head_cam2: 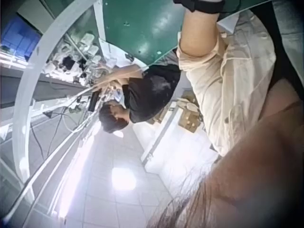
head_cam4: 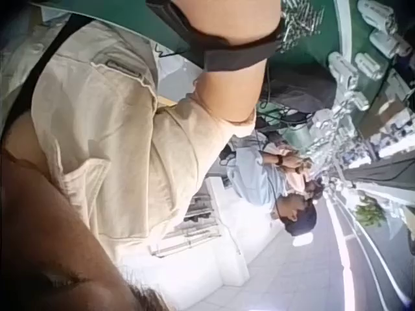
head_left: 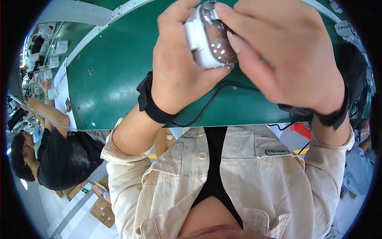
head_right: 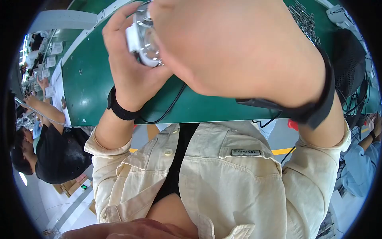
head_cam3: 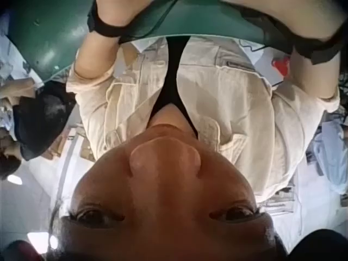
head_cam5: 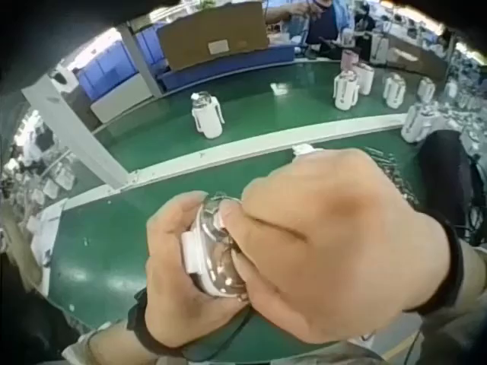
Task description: The person picks up a white device, wipes it with a cloth, and peels a small sticker from the top by hand. They repeat this process for several devices, placing each one back on the table after removing the sticker.
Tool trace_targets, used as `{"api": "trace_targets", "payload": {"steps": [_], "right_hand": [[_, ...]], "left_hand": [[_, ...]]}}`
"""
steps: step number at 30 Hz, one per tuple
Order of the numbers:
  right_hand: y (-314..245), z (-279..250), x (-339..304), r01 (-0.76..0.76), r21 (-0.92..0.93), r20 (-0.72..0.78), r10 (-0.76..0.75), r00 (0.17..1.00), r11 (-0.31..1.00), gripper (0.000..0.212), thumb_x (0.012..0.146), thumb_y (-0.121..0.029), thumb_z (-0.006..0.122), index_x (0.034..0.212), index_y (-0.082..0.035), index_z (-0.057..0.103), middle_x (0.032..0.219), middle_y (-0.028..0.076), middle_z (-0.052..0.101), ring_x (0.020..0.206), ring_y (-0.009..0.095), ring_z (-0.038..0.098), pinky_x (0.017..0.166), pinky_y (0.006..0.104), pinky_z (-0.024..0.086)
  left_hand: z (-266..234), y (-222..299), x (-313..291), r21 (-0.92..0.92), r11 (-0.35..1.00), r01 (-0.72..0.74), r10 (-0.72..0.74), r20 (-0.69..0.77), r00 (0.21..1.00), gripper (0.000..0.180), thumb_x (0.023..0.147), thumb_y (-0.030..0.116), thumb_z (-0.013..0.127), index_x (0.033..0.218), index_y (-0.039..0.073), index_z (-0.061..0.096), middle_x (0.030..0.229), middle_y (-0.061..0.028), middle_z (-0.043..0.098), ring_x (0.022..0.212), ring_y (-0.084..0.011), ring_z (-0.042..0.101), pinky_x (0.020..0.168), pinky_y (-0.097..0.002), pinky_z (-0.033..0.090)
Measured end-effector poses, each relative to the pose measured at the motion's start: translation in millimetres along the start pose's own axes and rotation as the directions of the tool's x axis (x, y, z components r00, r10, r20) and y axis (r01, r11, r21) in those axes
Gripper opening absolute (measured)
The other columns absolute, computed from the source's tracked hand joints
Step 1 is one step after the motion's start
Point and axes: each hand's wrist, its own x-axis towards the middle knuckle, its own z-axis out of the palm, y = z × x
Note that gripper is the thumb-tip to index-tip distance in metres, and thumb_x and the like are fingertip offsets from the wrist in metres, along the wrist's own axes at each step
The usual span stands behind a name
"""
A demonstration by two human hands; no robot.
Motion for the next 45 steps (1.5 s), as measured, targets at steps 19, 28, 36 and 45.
{"api": "trace_targets", "payload": {"steps": [19, 28, 36, 45], "right_hand": [[5.0, 51.5, 15.6, -0.012, 0.99, 0.024, -0.087, 0.996, 0.137, 0.039, 0.091, -0.017, 0.058, 0.126, 0.002, 0.056, 0.127, 0.014, 0.054, 0.112, 0.018, 0.055, 0.096, 0.0307, 0.042], [2.8, 45.4, 14.9, -0.009, 0.992, 0.028, -0.146, 0.989, 0.127, 0.043, 0.091, -0.022, 0.059, 0.127, 0.002, 0.053, 0.13, 0.014, 0.052, 0.115, 0.02, 0.053, 0.098, 0.0321, 0.04], [-13.2, 45.8, 13.5, -0.181, 0.932, 0.16, -0.09, 0.983, -0.315, 0.051, 0.096, -0.032, 0.054, 0.134, 0.0, 0.045, 0.13, 0.015, 0.051, 0.115, 0.02, 0.053, 0.097, 0.0323, 0.04], [-4.9, 54.0, 14.2, 0.018, 0.996, -0.008, -0.124, 0.992, 0.086, 0.039, 0.094, -0.02, 0.054, 0.125, 0.002, 0.051, 0.131, 0.017, 0.049, 0.115, 0.022, 0.052, 0.097, 0.0338, 0.041]], "left_hand": [[-7.5, -4.3, 4.6, -0.413, 0.866, -0.281, 0.196, -0.237, 0.952, 0.084, 0.066, 0.002, 0.081, 0.131, 0.006, 0.027, 0.11, -0.0181, 0.055, 0.095, -0.0288, 0.062, 0.079, -0.0372, 0.051], [-10.5, -2.1, 0.3, -0.222, 0.925, -0.309, 0.253, -0.246, 0.936, 0.089, 0.067, 0.002, 0.081, 0.135, 0.008, 0.024, 0.113, -0.0189, 0.054, 0.09, -0.0271, 0.062, 0.076, -0.0363, 0.051], [-11.8, -9.7, -5.4, -0.444, 0.864, -0.235, 0.17, -0.181, 0.969, 0.105, 0.065, 0.011, 0.084, 0.14, 0.007, 0.012, 0.119, -0.0183, 0.046, 0.093, -0.0213, 0.06, 0.078, -0.0304, 0.05], [-6.1, -5.9, -2.9, -0.421, 0.842, -0.338, 0.239, -0.27, 0.933, 0.09, 0.066, 0.001, 0.081, 0.137, 0.007, 0.027, 0.113, -0.0163, 0.053, 0.088, -0.0225, 0.061, 0.073, -0.0327, 0.051]]}}
